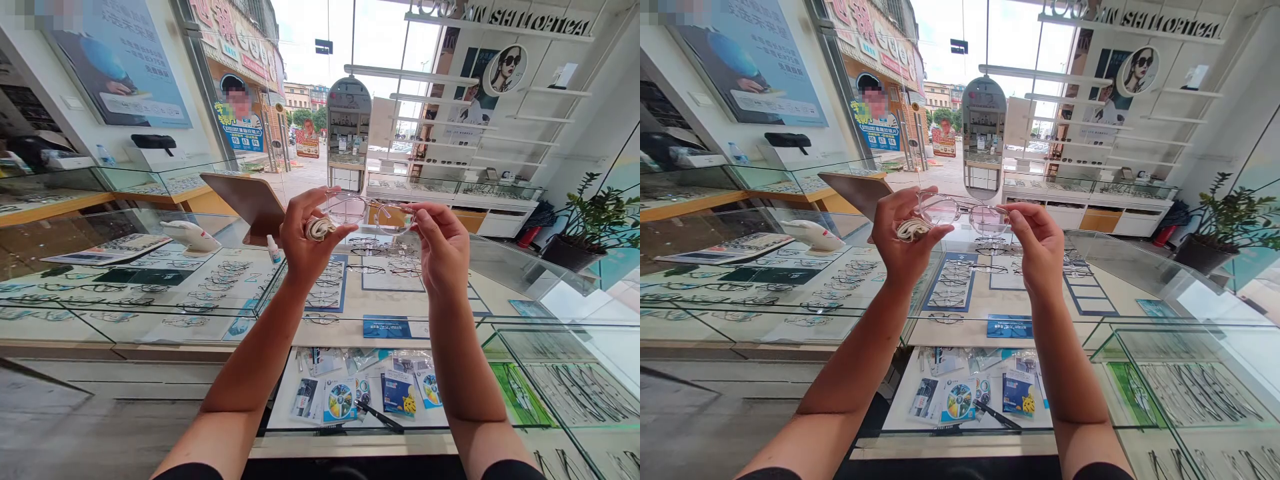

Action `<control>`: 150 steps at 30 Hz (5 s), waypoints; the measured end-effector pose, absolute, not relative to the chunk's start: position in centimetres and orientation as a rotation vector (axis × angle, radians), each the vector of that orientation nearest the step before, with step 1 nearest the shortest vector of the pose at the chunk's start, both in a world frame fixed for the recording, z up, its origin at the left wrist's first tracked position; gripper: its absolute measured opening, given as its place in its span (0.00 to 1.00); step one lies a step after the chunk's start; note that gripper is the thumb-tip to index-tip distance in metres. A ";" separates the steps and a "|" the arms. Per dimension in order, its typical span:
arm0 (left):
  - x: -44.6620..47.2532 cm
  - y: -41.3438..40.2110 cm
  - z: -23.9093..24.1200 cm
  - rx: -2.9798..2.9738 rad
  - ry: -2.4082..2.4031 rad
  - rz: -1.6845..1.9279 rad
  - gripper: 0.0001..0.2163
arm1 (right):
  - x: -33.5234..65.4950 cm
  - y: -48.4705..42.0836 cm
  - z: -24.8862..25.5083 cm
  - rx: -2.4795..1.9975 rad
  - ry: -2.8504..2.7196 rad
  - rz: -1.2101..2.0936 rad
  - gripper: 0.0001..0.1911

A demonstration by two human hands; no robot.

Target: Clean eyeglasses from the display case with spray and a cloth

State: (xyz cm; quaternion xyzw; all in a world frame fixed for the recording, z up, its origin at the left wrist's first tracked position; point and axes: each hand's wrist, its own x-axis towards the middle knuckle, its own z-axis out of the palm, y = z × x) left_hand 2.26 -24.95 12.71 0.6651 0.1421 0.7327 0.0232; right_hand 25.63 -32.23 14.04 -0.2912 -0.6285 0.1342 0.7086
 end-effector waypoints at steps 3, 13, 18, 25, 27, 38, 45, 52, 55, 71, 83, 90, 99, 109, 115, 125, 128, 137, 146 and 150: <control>2.7 -25.5 13.3 2.013 0.202 2.319 0.33 | 25.7 -32.2 14.1 -0.637 -1.353 0.354 0.12; 2.4 -25.6 13.4 1.955 0.208 2.232 0.34 | 26.7 -31.1 13.6 -0.659 -1.411 0.340 0.14; 1.8 -24.8 13.4 1.931 0.228 1.940 0.35 | 27.0 -31.4 14.2 -0.617 -1.495 0.375 0.15; 1.1 -25.0 13.3 1.758 0.287 1.224 0.33 | 26.2 -33.0 14.9 -0.518 -1.822 0.243 0.11; 1.2 -25.1 13.2 1.707 0.301 1.061 0.34 | 25.8 -33.7 15.1 -0.496 -1.902 0.230 0.14; 3.0 -23.3 10.9 1.399 0.344 0.615 0.30 | 24.5 -34.7 15.4 -0.605 -1.985 0.082 0.16; 4.0 -22.9 10.4 1.326 0.290 0.552 0.31 | 24.2 -32.9 14.5 -0.597 -1.938 0.056 0.08; 2.6 -19.5 8.8 1.662 0.584 0.650 0.34 | 25.2 -30.7 13.7 -0.612 -1.815 0.257 0.08; 0.9 -16.5 6.8 1.866 1.070 0.821 0.28 | 26.2 -29.9 13.5 -0.628 -1.785 0.302 0.07; -3.6 -9.6 -3.1 2.001 1.822 0.945 0.16 | 28.0 -18.5 8.2 -1.366 -2.177 0.234 0.03; -4.2 -9.6 -3.0 2.014 1.779 1.035 0.16 | 26.0 -11.5 4.1 -1.980 -2.467 0.093 0.09; -4.2 -9.9 -2.5 2.045 1.799 0.956 0.16 | 26.1 -10.3 3.3 -2.049 -2.513 0.143 0.09; -4.3 -9.7 -2.7 2.045 1.814 0.922 0.17 | 26.1 -10.1 4.4 -2.071 -2.449 0.222 0.04; -4.4 -9.5 -3.0 2.116 1.813 0.920 0.17 | 25.5 -8.4 6.0 -2.192 -2.122 0.371 0.15; -4.3 -9.7 -2.9 2.095 1.810 0.878 0.18 | 24.0 -6.3 5.6 -2.331 -2.083 0.441 0.10; -4.4 -9.5 -3.4 2.125 1.741 0.927 0.16 | 23.0 -5.8 5.4 -2.415 -2.021 0.489 0.07; -4.3 -9.4 -3.5 2.127 1.725 0.966 0.11 | 23.1 -6.2 5.8 -2.379 -2.001 0.488 0.07; -4.4 -8.8 -3.8 2.081 1.649 1.070 0.11 | 25.4 -12.4 9.6 -2.100 -1.883 0.380 0.14; -2.4 -9.8 -3.3 2.086 1.601 1.014 0.17 | 26.6 -24.4 3.7 -1.473 -1.676 0.209 0.21; -1.4 -11.3 -2.5 2.082 1.566 1.059 0.18 | 26.1 -26.9 1.5 -1.397 -1.677 0.064 0.22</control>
